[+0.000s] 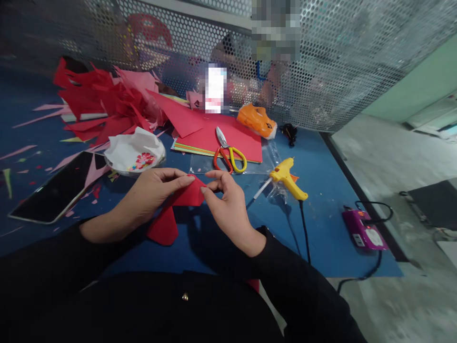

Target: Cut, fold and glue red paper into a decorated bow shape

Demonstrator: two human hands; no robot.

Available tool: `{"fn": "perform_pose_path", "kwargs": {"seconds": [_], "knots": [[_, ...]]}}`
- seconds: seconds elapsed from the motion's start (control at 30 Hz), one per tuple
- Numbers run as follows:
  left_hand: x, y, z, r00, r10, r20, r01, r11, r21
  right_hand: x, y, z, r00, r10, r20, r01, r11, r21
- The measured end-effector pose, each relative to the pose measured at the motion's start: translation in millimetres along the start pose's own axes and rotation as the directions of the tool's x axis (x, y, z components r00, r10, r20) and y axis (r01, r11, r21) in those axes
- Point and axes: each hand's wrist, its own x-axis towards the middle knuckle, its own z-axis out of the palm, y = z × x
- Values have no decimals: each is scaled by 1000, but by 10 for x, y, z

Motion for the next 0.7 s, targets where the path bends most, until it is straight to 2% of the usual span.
{"fn": "perform_pose_path", "kwargs": {"seconds": [0.13,0.4,0.63,0.7], "knots": [[0,4,15,999,-34,7,34,993,-116,10,-8,-3,1000,-5,-2,5,1000,18],[-3,3,8,1000,10,-18,-10,999,37,-3,17,3,1000,11,27,-11,1000,-25],[-4,3,19,999,-36,-4,36,994,-101,5,4,1,1000,3,5,-3,1000,15],[-5,8,23,999,-30,-14,29,995,-95,4,6,5,1000,2,3,-2,1000,17]]}}
